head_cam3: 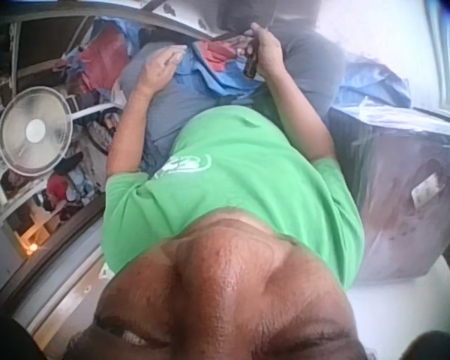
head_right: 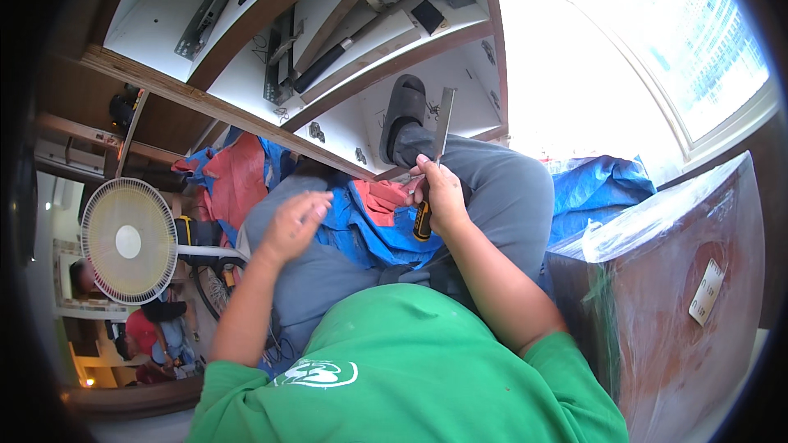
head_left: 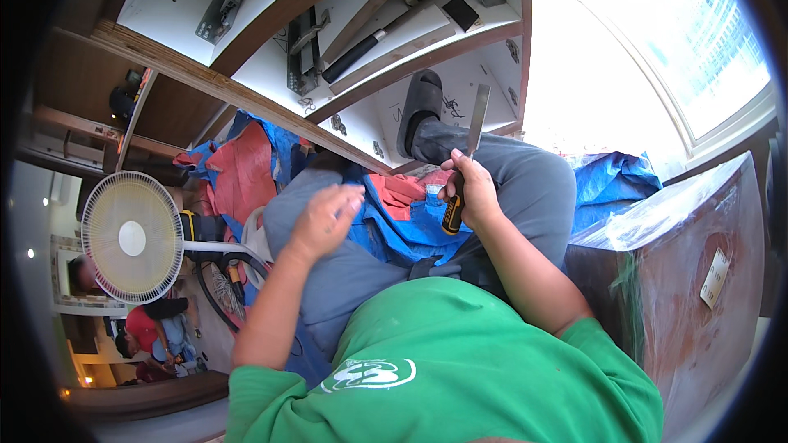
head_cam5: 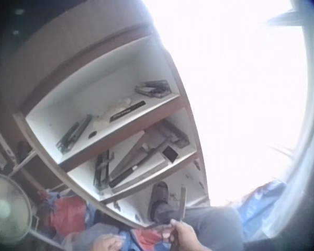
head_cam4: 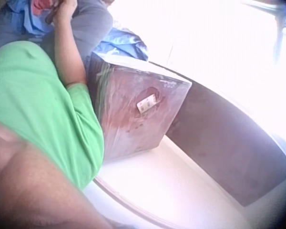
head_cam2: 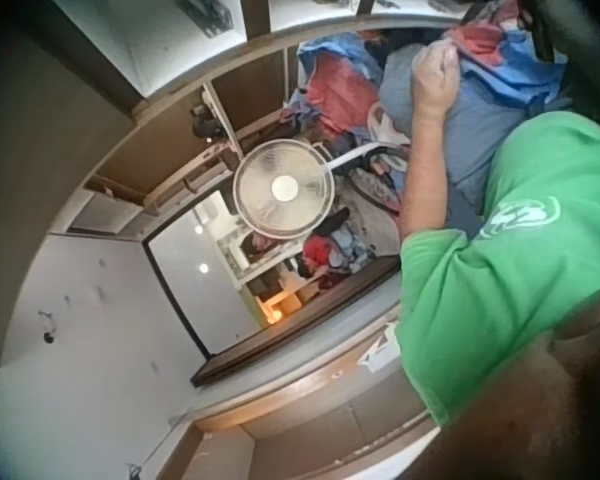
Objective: The person sits on the floor and uses a chisel to fit and secure metal hardware into a wooden cabinet. They repeatedly position the metal piece, tap it with the chisel, and adjust its placement within the cabinet frame.
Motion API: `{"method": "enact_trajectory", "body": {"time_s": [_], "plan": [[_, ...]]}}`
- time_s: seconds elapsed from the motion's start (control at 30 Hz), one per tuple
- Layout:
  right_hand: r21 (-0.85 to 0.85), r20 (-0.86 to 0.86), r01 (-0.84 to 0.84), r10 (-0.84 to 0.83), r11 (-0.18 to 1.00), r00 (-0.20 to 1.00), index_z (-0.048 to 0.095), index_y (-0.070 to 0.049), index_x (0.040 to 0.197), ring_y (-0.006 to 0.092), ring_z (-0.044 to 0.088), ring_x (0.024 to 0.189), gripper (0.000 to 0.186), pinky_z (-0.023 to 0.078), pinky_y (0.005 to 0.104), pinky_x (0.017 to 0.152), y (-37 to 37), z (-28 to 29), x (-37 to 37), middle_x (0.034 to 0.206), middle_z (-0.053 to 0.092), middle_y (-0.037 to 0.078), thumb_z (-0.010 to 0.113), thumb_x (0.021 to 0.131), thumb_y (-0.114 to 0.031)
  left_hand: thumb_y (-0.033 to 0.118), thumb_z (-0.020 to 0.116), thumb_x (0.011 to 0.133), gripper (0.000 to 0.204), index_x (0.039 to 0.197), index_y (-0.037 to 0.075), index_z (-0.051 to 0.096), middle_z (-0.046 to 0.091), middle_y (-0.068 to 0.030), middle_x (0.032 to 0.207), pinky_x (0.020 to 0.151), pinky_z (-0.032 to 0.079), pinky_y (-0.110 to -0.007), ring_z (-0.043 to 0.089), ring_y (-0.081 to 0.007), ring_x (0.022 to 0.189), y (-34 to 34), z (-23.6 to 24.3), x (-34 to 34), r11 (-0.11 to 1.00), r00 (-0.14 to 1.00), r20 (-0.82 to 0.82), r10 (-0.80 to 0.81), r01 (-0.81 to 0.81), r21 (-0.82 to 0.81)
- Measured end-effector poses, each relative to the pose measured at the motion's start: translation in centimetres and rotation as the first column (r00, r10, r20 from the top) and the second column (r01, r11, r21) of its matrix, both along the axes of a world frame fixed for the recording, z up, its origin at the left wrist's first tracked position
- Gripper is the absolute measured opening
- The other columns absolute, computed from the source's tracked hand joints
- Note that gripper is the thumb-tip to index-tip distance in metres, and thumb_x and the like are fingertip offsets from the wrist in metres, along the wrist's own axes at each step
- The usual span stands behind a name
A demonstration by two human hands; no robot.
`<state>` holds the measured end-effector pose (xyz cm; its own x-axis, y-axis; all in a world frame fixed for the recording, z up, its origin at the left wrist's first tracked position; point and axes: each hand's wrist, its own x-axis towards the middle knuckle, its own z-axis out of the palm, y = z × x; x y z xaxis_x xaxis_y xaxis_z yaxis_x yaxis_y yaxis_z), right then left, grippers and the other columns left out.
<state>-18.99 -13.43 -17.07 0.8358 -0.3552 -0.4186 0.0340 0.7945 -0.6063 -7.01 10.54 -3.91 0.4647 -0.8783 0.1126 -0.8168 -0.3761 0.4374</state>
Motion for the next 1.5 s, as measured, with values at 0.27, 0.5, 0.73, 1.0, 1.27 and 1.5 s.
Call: {"method": "enact_trajectory", "body": {"time_s": [0.27,0.5,0.73,1.0,1.27,1.5], "plan": [[-0.065,0.026,-0.052,0.054,0.996,0.998,0.061,-0.003,0.096,0.0220,0.060,0.054,0.035,0.048,0.0333,0.055,0.4,-0.7,-0.3,0.060,0.053,0.007,0.062,0.100,-0.038,0.032,0.049,0.108,0.033,0.117,0.002,0.060,0.071,-0.0210,0.113,0.096,0.054,-0.041,0.068,-0.0283,0.105,-7.4,8.1,7.9,0.704,0.728,-0.685,0.027,-0.500,-0.505],[-0.281,-0.070,-0.164,0.150,0.946,0.986,0.062,0.000,0.106,0.0190,0.060,0.065,0.035,0.053,0.0344,0.068,0.1,-2.3,-0.7,0.068,0.054,0.005,0.061,0.101,-0.034,0.028,0.044,0.109,0.036,0.131,0.001,0.054,0.057,-0.0174,0.142,0.107,0.048,-0.046,0.058,-0.0304,0.126,-8.9,9.8,10.4,0.446,0.529,-0.783,-0.327,-0.645,-0.621],[-0.453,-0.033,-0.214,0.224,0.865,0.974,0.065,0.001,0.110,0.0165,0.062,0.076,0.034,0.049,0.0303,0.073,-2.0,0.4,-0.1,0.076,0.058,0.004,0.066,0.099,-0.032,0.028,0.047,0.107,0.034,0.126,0.002,0.059,0.063,-0.0213,0.135,0.102,0.051,-0.046,0.063,-0.0322,0.120,-9.3,9.2,11.6,0.396,0.501,-0.747,-0.437,-0.639,-0.659],[-0.800,0.052,-0.143,0.305,0.583,0.951,0.069,0.002,0.113,0.0094,0.058,0.069,0.040,0.045,0.0247,0.066,-7.4,9.7,5.5,0.075,0.060,0.002,0.066,0.100,-0.036,0.022,0.042,0.106,0.044,0.138,-0.005,0.053,0.058,-0.0269,0.140,0.109,0.045,-0.044,0.062,-0.0328,0.125,-9.3,8.0,13.2,0.529,0.599,-0.643,-0.477,-0.389,-0.754],[-0.939,0.087,-0.078,0.450,0.335,0.889,0.075,0.003,0.102,0.0097,0.060,0.065,0.040,0.044,0.0263,0.056,-9.3,16.9,11.0,0.074,0.067,0.005,0.079,0.090,-0.035,0.023,0.052,0.105,0.030,0.118,-0.001,0.064,0.069,-0.0223,0.126,0.108,0.041,-0.038,0.064,-0.0230,0.116,-10.2,4.9,13.7,0.543,0.715,-0.638,-0.287,-0.427,-0.723],[-0.947,-0.300,-0.216,0.415,-0.236,0.859,0.070,0.009,0.115,0.0215,0.069,0.077,0.042,0.053,0.0345,0.072,-10.7,21.4,14.4,0.086,0.073,0.018,0.080,0.089,-0.022,0.002,0.064,0.098,0.015,0.112,0.001,0.061,0.069,-0.0103,0.111,0.097,0.051,-0.030,0.065,-0.0165,0.110,-10.7,3.1,14.3,0.581,0.749,-0.599,-0.283,-0.363,-0.728]]}}
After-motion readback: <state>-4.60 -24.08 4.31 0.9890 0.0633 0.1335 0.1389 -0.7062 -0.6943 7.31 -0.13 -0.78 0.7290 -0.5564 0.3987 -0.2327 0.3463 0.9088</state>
